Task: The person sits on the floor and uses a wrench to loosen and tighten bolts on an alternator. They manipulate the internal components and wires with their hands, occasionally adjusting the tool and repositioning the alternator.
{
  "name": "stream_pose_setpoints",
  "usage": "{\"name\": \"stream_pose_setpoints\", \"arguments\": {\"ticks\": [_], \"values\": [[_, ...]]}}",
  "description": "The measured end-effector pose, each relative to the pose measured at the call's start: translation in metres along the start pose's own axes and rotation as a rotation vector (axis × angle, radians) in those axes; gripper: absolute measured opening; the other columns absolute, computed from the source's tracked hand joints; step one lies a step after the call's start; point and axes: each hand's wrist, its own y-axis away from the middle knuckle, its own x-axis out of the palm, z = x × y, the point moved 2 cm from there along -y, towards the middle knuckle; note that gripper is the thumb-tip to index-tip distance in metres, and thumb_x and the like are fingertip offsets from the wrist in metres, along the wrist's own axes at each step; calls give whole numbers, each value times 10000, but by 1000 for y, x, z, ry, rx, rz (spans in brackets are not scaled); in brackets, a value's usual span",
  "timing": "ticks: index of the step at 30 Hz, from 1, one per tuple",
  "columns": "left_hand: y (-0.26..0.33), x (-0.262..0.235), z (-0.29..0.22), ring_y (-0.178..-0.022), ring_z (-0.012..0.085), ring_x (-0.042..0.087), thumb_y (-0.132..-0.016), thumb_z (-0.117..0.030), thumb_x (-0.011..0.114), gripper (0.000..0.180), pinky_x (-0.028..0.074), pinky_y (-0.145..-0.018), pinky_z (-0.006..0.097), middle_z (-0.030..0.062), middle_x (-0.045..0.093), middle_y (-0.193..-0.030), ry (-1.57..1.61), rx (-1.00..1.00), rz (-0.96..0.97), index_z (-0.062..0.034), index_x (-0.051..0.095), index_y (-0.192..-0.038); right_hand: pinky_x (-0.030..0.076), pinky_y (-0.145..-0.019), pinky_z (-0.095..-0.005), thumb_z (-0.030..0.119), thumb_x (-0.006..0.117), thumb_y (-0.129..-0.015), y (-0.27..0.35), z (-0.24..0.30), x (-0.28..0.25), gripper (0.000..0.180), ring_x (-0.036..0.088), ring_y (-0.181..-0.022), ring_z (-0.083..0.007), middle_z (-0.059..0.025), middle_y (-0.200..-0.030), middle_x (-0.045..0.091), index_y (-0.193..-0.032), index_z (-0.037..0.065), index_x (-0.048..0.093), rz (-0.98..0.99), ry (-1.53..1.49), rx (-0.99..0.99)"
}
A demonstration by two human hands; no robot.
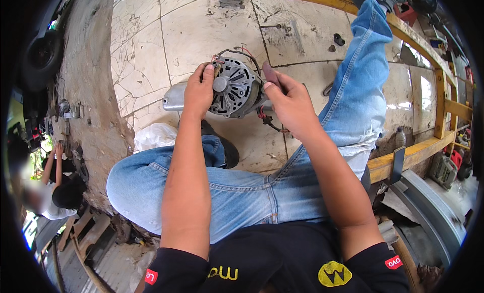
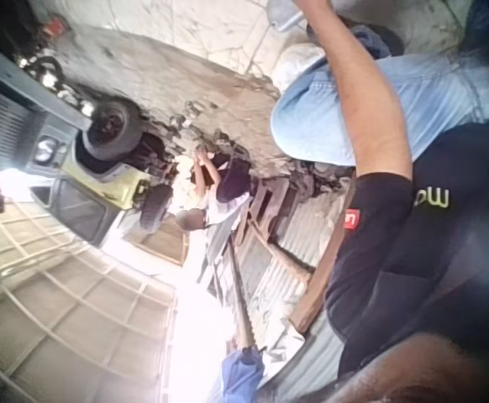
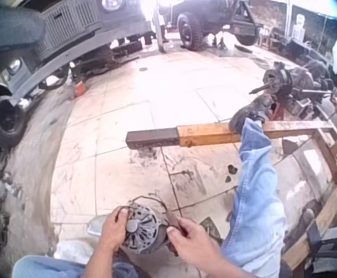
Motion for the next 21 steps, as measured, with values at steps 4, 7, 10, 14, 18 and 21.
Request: {"name": "stream_pose_setpoints", "arguments": {"ticks": [4,7,10,14,18,21], "values": [[-4,-6,6,-1142,233,593,-1024,-462,510,586,442,-986,304,174,646,-1241,21,-105,-14,-4,526,-1390,469,-731,-297,157,544,-965,-4,-23,7,349,575,-779,-132,-96,-862,643,-1235,-57,596,-8,-7,-109],[3,-5,6,-1214,244,564,-1025,-463,505,641,414,-1030,298,203,600,-1322,-3,-118,39,22,458,-1442,489,-808,-319,153,537,-969,-2,-27,9,371,627,-878,-184,-161,-990,679,-1275,-52,580,0,13,-84],[6,-5,5,-1226,242,561,-1026,-462,500,633,409,-1036,304,196,599,-1335,-56,-127,-10,7,454,-1448,502,-875,-351,154,541,-964,-5,-35,18,383,672,-984,-269,-212,-1077,693,-1288,-48,574,-27,29,-217],[7,-2,12,-1234,242,563,-1023,-472,499,631,408,-1042,310,181,602,-1349,12,-87,-6,3,472,-1437,503,-936,-393,156,552,-948,-5,-32,39,403,663,-1083,-384,-278,-1121,674,-1299,-43,567,45,125,-301],[7,1,15,-1237,279,576,-1020,-479,492,616,420,-1039,334,197,610,-1339,-60,-66,-50,-5,503,-1414,502,-897,-474,174,529,-950,-15,-16,57,372,641,-1014,-455,-300,-1058,669,-1239,-50,589,98,313,-215],[11,1,10,-1230,326,586,-1019,-488,483,610,434,-1030,357,222,617,-1315,-102,-44,-87,-15,518,-1403,500,-908,-434,188,510,-970,-26,-3,64,390,645,-1061,-412,-261,-1129,670,-1281,-39,572,182,452,-149]]}}
